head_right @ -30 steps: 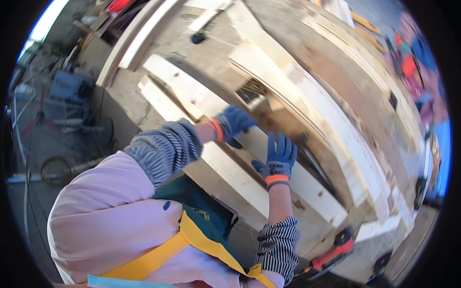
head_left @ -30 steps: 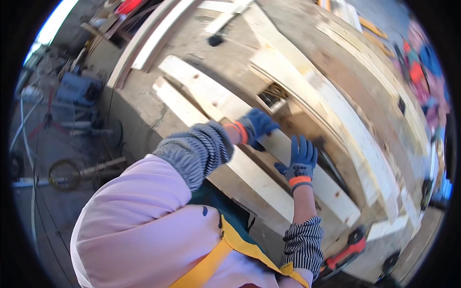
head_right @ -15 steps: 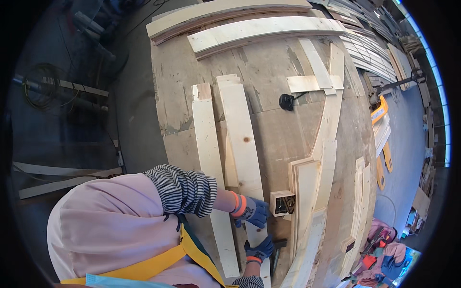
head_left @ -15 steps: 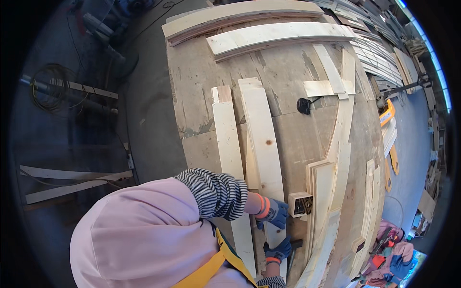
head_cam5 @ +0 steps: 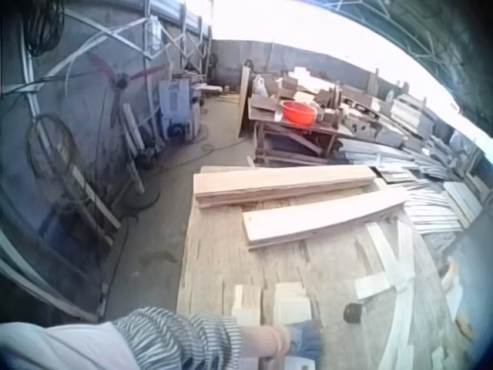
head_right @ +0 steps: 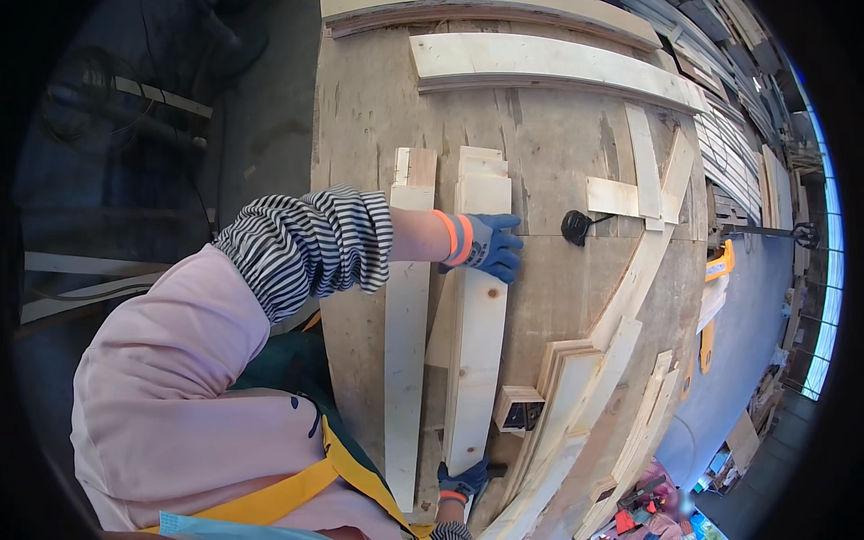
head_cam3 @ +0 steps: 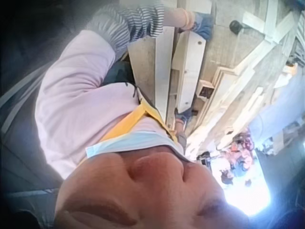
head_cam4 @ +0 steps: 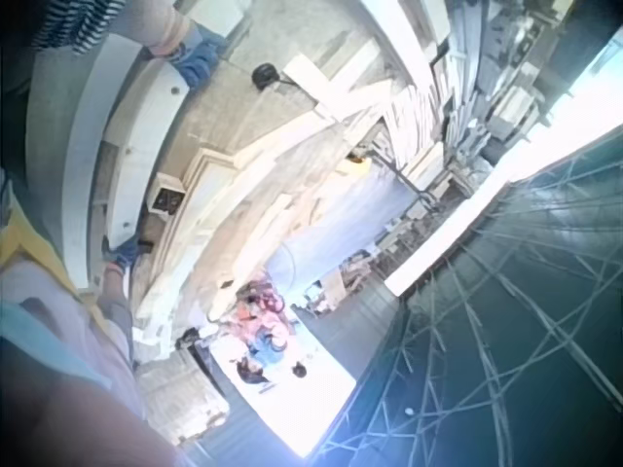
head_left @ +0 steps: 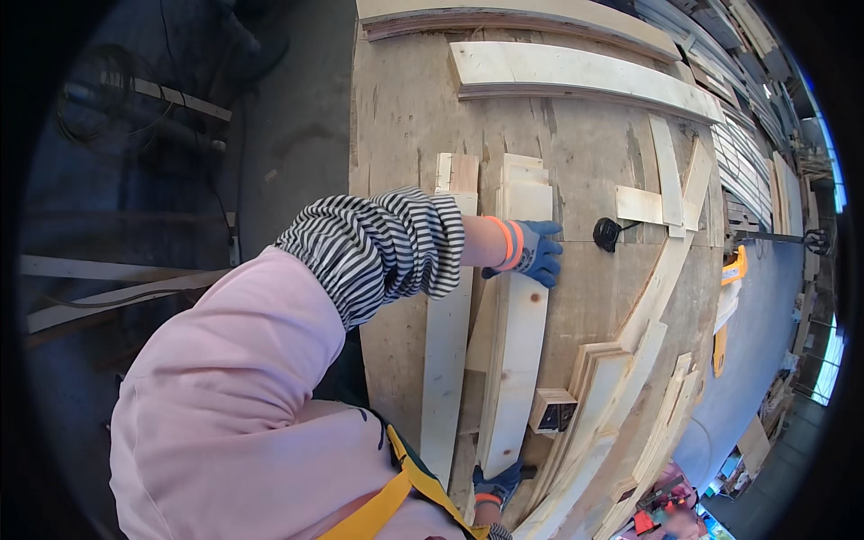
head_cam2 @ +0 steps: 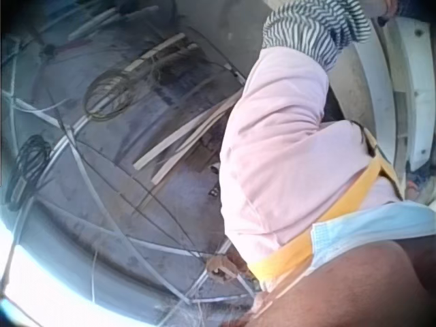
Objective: The person measures and cuts wooden planks using a tape measure and a nail gun. They align the planks on a workbench, secure them with nails, and stack the finished pieces.
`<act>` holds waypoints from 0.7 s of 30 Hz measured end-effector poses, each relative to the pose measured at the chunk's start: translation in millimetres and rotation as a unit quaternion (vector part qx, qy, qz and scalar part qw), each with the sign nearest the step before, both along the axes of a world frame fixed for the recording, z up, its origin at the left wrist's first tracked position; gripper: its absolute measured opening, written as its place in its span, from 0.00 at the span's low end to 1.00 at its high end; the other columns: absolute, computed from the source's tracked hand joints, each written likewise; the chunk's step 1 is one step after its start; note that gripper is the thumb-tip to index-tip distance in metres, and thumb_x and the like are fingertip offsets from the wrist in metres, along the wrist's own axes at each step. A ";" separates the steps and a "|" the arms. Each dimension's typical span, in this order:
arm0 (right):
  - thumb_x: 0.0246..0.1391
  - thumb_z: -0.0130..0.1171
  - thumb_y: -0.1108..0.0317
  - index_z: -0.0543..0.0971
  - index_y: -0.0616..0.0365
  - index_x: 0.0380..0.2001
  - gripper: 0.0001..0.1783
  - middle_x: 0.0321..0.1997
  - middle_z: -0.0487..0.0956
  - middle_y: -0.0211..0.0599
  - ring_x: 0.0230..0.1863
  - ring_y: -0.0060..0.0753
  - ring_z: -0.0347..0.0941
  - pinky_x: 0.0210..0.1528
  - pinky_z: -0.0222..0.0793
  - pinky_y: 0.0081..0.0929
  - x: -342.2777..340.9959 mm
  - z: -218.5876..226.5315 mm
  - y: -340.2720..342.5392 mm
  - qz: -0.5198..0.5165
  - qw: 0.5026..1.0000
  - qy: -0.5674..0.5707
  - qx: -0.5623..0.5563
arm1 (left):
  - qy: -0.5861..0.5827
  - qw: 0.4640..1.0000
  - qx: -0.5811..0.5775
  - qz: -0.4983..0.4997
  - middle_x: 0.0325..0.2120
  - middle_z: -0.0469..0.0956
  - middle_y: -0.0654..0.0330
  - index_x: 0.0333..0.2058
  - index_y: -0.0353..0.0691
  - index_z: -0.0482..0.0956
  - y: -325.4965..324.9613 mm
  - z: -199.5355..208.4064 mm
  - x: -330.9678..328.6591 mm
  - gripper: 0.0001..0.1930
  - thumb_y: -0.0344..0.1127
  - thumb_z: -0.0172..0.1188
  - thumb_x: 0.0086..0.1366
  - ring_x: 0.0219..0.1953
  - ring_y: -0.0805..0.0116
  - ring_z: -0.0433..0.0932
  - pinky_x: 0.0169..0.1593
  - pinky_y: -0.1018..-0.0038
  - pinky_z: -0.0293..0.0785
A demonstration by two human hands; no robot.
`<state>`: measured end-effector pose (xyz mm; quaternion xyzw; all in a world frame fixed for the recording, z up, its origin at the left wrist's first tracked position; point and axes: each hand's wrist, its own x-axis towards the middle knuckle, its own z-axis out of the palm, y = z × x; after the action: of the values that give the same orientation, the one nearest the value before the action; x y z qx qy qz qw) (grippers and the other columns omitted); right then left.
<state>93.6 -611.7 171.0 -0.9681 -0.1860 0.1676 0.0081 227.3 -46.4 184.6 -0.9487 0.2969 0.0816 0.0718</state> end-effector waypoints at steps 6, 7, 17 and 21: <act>0.25 0.75 0.56 0.60 0.58 0.62 0.56 0.55 0.72 0.53 0.56 0.57 0.68 0.58 0.68 0.44 1.0 4.0 -2.2 -0.014 0.999 0.037 -0.031 | -0.067 0.997 0.021 0.028 0.46 0.75 0.67 0.48 0.54 0.71 57.2 -17.3 34.4 0.31 0.47 0.69 0.42 0.53 0.60 0.73 0.61 0.56 0.61; 0.25 0.75 0.56 0.60 0.58 0.62 0.57 0.55 0.72 0.53 0.56 0.57 0.68 0.58 0.67 0.44 2.3 6.4 3.2 -0.025 0.998 0.057 -0.025 | -0.073 0.997 0.011 0.020 0.41 0.79 0.67 0.41 0.52 0.77 63.0 -20.7 40.0 0.16 0.40 0.64 0.51 0.47 0.62 0.79 0.57 0.60 0.67; 0.21 0.76 0.53 0.60 0.58 0.60 0.59 0.51 0.74 0.54 0.53 0.59 0.70 0.54 0.68 0.49 0.7 -4.0 -8.0 -0.021 0.998 0.047 -0.022 | 0.085 0.994 0.050 0.039 0.51 0.73 0.61 0.52 0.50 0.73 54.9 7.8 46.8 0.46 0.54 0.80 0.30 0.58 0.55 0.69 0.62 0.64 0.66; 0.20 0.77 0.51 0.56 0.59 0.64 0.64 0.55 0.72 0.56 0.55 0.58 0.69 0.56 0.67 0.48 -0.2 -11.7 -21.7 -0.002 0.999 0.032 -0.041 | 0.101 0.991 0.083 0.036 0.51 0.73 0.61 0.55 0.53 0.71 54.4 5.5 51.8 0.48 0.55 0.80 0.30 0.58 0.55 0.70 0.62 0.63 0.67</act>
<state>93.3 -633.4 159.3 -0.9622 -0.1766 0.2058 -0.0255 279.1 8.0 190.0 -0.9365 0.2604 0.2036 0.1171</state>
